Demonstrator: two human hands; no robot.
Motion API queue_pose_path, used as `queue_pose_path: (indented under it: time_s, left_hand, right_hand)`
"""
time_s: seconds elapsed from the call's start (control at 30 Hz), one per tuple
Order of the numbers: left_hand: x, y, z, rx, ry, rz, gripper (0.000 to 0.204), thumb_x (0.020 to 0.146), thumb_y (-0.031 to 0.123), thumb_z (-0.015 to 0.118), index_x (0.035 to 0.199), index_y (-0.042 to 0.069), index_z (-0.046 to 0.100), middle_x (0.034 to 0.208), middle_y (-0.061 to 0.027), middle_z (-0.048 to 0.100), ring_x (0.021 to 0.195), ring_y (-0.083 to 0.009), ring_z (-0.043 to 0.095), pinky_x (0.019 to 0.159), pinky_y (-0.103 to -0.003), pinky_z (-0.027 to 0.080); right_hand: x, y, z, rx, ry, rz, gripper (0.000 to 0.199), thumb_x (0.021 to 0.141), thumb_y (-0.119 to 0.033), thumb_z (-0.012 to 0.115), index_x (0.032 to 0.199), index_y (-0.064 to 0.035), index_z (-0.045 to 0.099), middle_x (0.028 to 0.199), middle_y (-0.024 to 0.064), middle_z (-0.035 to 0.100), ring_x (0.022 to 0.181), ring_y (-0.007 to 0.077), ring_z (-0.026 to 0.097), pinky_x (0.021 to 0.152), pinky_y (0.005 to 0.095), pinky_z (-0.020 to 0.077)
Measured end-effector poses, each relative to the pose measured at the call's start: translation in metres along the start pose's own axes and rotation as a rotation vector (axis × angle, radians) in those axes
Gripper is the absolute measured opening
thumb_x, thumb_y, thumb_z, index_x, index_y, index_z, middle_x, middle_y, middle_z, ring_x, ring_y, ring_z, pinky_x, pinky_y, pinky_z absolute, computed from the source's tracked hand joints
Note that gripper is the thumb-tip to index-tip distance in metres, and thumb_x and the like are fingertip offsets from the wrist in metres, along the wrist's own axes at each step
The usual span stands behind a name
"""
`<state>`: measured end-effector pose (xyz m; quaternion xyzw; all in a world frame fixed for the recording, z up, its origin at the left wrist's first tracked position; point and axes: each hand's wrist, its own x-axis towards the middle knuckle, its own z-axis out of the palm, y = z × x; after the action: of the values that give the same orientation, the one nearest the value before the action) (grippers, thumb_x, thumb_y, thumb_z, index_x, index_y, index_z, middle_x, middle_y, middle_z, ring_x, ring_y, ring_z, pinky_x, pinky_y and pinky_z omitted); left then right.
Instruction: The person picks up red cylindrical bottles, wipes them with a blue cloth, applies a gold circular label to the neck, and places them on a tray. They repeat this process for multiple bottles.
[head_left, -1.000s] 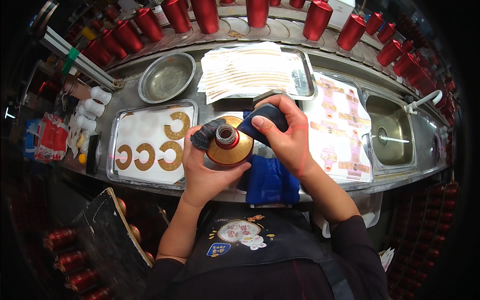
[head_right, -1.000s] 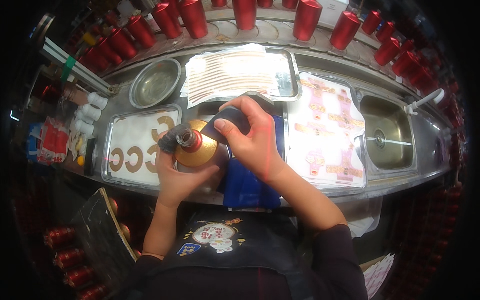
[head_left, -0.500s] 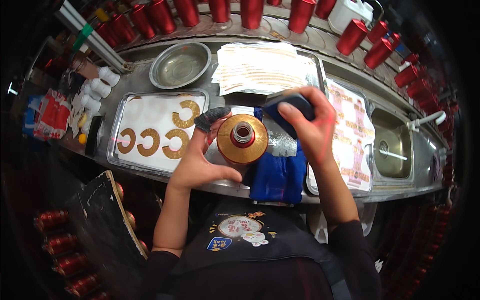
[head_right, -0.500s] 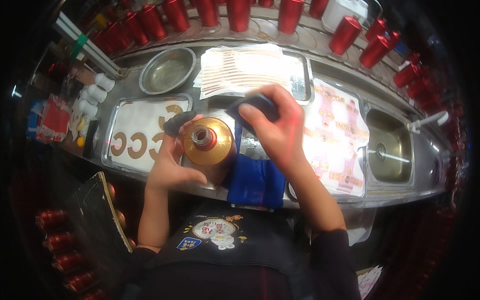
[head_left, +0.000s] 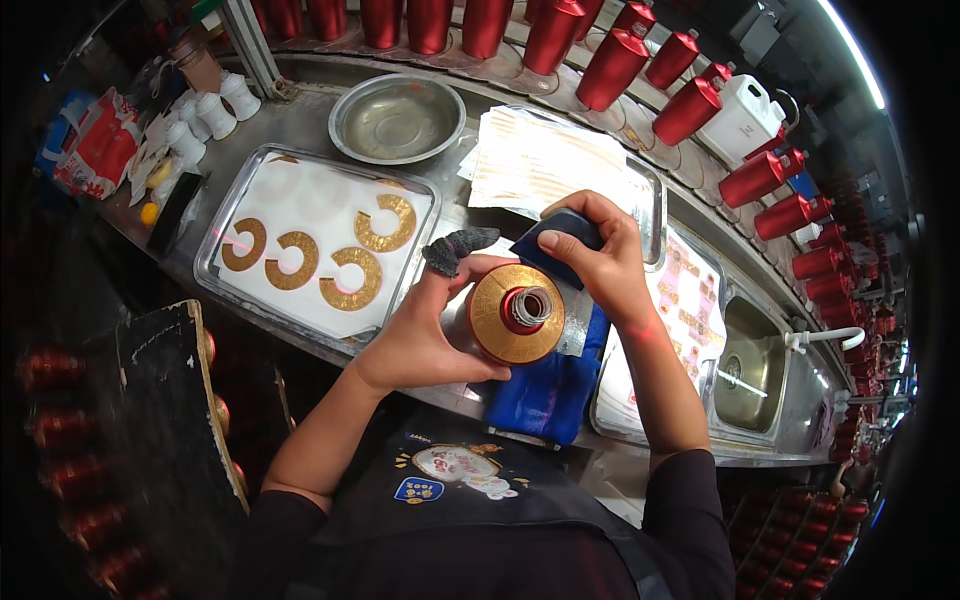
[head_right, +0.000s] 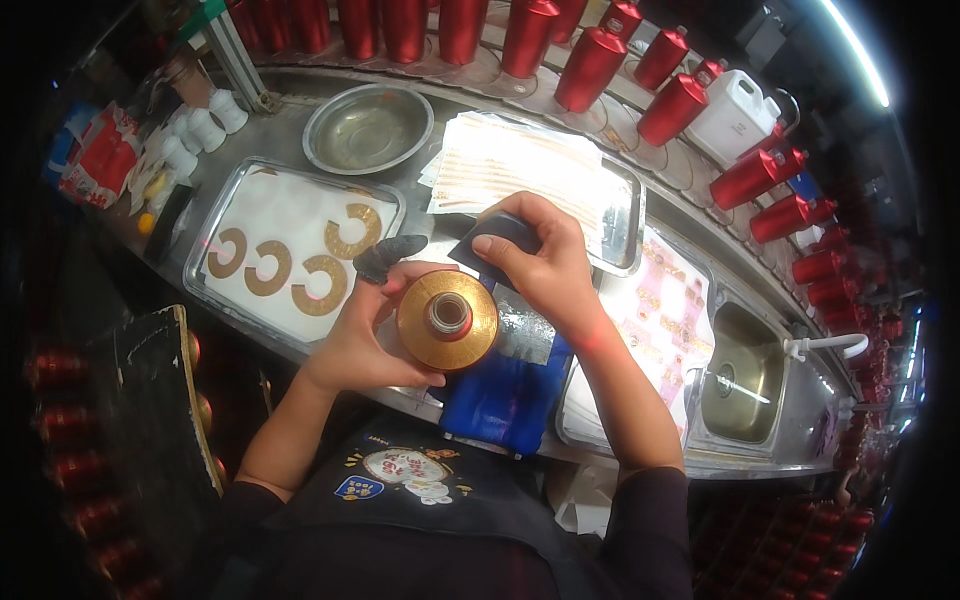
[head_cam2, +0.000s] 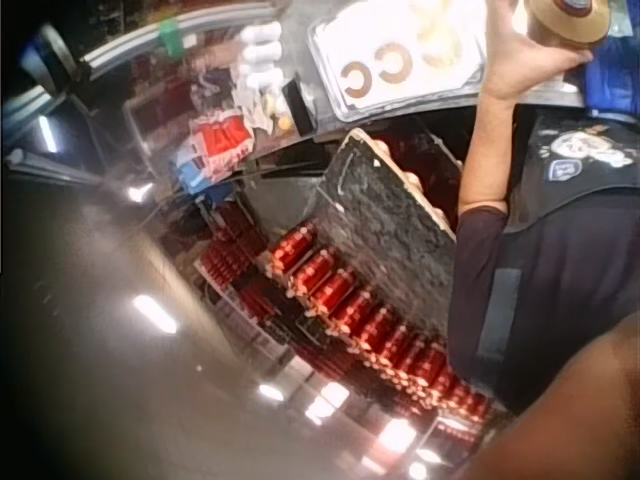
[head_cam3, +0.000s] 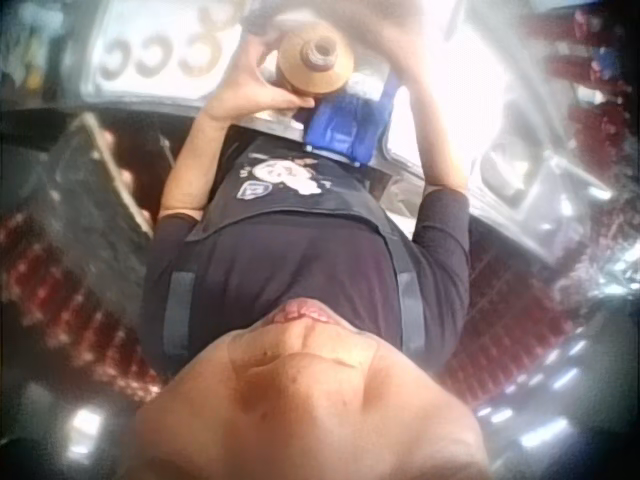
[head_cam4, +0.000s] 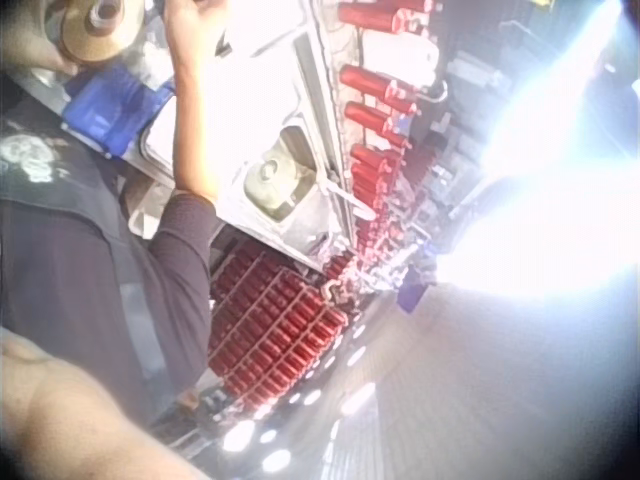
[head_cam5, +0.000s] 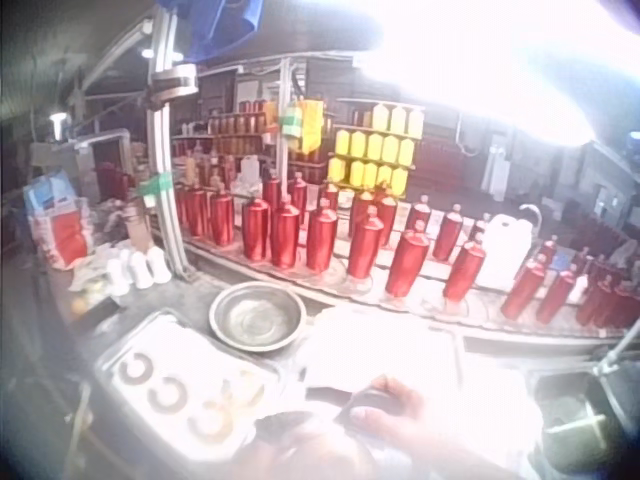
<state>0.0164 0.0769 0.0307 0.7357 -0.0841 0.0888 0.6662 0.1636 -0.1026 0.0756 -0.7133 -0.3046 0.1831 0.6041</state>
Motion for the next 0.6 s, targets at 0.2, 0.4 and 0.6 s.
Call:
queue_pose_path:
  time_s: [0.2,0.4,0.6]
  left_hand:
    - [-0.003,-0.006,-0.008,0.05,-0.086,-0.025,0.111,0.06,0.014,0.097,0.145,0.002,0.027,0.138,-0.0147,0.054,0.132,-0.0271,0.052,0.113,-0.041,0.038]
    - [-0.003,-0.012,0.003,-0.223,0.058,0.016,0.111,0.061,0.014,0.096,0.147,0.002,0.026,0.139,-0.0146,0.053,0.131,-0.0258,0.052,0.112,-0.041,0.039]
    - [-0.006,-0.014,-0.004,-0.019,-0.032,-0.068,0.102,0.06,0.015,0.096,0.142,0.001,0.037,0.137,-0.0145,0.054,0.129,-0.0245,0.054,0.111,-0.037,0.04]
  right_hand:
    - [0.016,-0.018,0.001,-0.002,-0.12,0.015,0.028,0.078,-0.012,0.082,0.098,0.0009,0.067,0.089,0.0022,0.068,0.083,0.009,0.063,0.078,0.0226,0.0492]
    - [0.054,-0.024,0.007,-0.002,-0.59,-0.004,0.025,0.079,-0.008,0.081,0.099,0.0018,0.069,0.091,0.0041,0.07,0.086,0.0111,0.063,0.082,0.0269,0.0502]
    - [0.049,-0.026,0.01,0.024,-0.375,0.022,0.024,0.079,-0.009,0.081,0.097,0.0009,0.069,0.088,0.0022,0.068,0.082,0.0108,0.062,0.076,0.027,0.051]
